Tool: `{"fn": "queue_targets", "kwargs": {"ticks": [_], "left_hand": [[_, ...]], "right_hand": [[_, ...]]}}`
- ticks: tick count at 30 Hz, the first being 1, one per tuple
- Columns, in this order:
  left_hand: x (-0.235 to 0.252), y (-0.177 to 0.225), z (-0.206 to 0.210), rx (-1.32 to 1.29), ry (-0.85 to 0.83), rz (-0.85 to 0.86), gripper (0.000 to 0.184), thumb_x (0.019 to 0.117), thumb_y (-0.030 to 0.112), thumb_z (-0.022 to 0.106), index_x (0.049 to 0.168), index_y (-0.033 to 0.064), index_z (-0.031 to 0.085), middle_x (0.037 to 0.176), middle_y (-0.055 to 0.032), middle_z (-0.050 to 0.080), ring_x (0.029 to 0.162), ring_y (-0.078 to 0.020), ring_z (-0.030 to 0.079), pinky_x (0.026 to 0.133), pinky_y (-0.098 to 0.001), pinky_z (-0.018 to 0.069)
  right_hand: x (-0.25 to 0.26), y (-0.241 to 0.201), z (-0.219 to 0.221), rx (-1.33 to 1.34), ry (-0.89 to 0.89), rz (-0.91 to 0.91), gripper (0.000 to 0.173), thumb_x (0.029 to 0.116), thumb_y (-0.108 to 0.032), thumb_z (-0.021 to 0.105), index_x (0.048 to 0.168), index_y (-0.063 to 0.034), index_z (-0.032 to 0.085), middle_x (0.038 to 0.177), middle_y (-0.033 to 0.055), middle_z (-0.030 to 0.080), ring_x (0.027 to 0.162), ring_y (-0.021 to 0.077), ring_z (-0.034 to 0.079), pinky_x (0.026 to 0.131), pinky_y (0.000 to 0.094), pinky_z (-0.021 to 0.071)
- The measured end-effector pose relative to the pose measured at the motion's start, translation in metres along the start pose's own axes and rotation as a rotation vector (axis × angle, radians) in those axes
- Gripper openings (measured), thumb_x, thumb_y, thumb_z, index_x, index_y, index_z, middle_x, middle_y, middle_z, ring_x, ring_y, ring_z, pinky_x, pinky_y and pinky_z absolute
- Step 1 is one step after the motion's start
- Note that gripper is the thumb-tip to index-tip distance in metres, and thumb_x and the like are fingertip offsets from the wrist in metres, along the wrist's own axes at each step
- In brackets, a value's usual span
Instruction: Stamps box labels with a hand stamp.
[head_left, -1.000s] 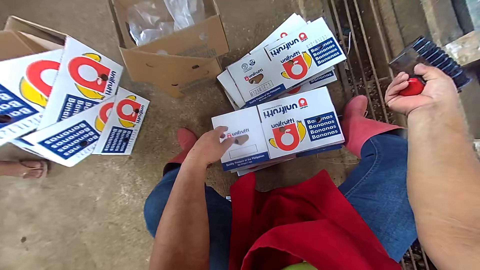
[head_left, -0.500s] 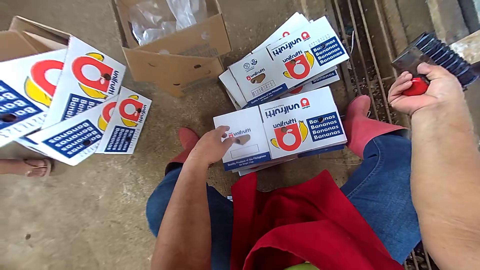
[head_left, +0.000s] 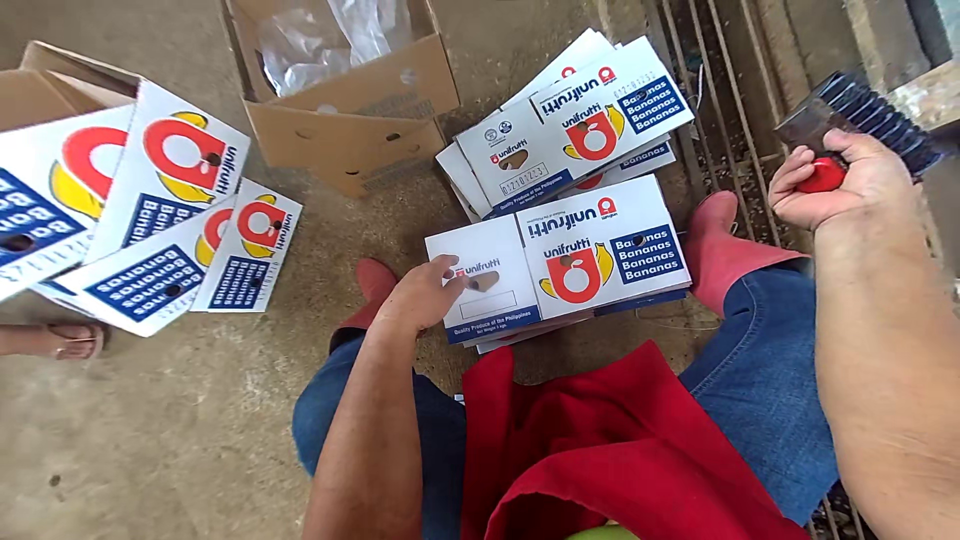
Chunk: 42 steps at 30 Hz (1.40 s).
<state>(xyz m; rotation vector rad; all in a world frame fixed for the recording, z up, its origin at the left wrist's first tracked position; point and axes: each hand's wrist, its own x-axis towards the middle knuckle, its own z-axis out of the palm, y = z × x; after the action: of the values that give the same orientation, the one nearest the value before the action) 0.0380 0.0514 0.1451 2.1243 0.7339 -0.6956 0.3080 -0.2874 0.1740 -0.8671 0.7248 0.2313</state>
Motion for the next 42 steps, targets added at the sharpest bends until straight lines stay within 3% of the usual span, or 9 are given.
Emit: {"fn": "queue_targets", "kwargs": {"ticks": [42], "left_hand": [[-0.0017,0.0002,-0.0005,0.033,0.003,0.018,0.047,0.1105,0.023,0.049,0.153,0.0029,0.044,0.141,-0.0227,0.058,0.128,-0.0372,0.058,0.109,-0.0557,0.0427]], "right_hand": [[-0.0015,0.0006,0.0015,-0.002,0.011,0.005,0.009,0.105,-0.025,0.051,0.1,-0.0173,0.049,0.076,-0.0033,0.055,0.055,-0.0024,0.057,0.051,0.009,0.0493]]}}
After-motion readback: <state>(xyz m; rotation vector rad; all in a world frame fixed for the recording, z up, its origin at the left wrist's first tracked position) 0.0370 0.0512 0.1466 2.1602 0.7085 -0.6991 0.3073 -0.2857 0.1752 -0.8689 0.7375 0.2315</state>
